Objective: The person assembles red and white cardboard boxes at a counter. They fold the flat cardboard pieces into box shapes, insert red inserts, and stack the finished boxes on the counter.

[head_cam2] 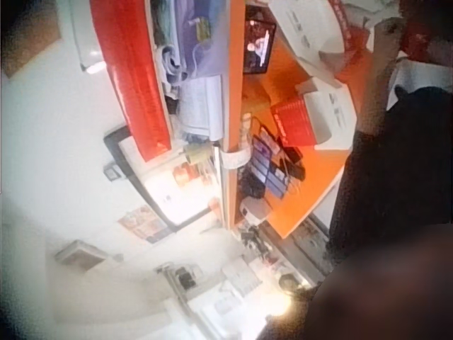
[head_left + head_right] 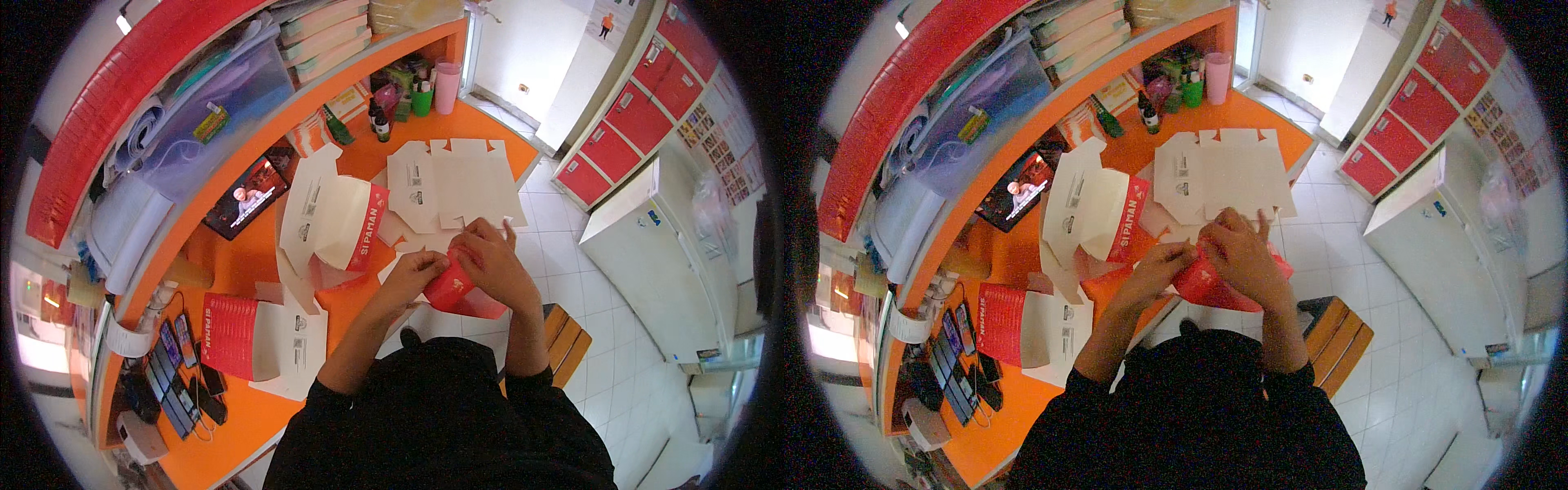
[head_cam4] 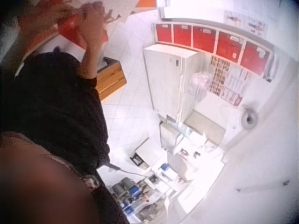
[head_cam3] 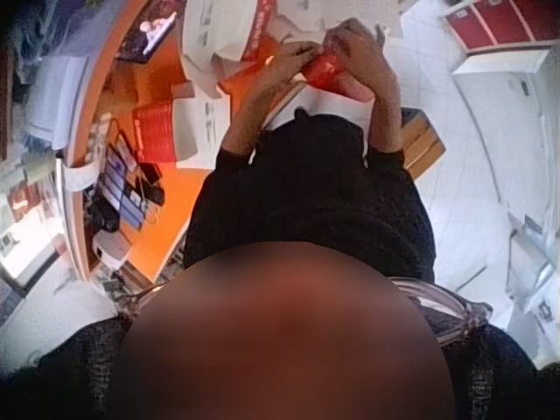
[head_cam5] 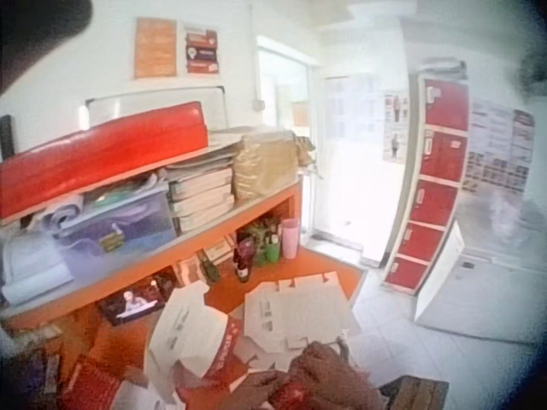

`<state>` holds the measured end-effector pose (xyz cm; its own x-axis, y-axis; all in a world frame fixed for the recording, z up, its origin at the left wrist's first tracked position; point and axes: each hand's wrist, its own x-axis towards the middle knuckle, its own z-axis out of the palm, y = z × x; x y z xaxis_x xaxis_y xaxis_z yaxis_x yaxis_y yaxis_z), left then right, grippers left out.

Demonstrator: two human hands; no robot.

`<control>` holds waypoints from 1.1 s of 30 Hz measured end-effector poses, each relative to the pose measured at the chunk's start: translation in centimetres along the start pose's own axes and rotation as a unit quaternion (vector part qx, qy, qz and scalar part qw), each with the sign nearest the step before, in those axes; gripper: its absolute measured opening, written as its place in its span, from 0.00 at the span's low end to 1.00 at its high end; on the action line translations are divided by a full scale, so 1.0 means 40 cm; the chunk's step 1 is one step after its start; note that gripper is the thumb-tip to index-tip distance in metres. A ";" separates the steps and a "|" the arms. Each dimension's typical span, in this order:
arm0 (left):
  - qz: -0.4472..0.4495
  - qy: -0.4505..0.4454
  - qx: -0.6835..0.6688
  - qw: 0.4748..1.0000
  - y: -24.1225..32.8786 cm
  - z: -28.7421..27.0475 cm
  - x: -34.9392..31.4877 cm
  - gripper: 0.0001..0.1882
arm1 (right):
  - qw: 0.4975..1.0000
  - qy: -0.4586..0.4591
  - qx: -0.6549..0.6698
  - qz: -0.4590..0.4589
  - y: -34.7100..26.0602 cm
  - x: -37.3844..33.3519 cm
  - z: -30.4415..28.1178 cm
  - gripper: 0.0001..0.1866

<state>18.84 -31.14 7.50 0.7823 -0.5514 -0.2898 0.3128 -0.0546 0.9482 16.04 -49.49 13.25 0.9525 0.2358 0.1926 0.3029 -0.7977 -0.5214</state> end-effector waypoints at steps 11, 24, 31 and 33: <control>-0.074 -0.086 -0.163 0.980 0.022 -0.007 -0.024 0.20 | 0.980 0.176 0.035 -0.082 0.025 0.006 0.014 0.10; 0.102 0.003 -0.444 0.890 0.092 0.006 -0.023 0.12 | 0.964 0.127 0.049 -0.227 -0.028 -0.062 0.030 0.31; 0.119 0.065 -0.390 0.911 0.113 -0.008 -0.021 0.12 | 0.935 0.070 0.132 -0.322 -0.036 -0.077 -0.027 0.29; 0.170 0.068 -0.397 0.899 0.122 0.009 -0.020 0.12 | 0.940 0.112 0.120 -0.299 -0.051 -0.075 -0.022 0.27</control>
<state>19.56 -31.27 12.41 0.9468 -0.3150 -0.0654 0.2880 0.7391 0.6090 12.53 -49.08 14.47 0.5871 0.4579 0.6676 0.8061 -0.4059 -0.4306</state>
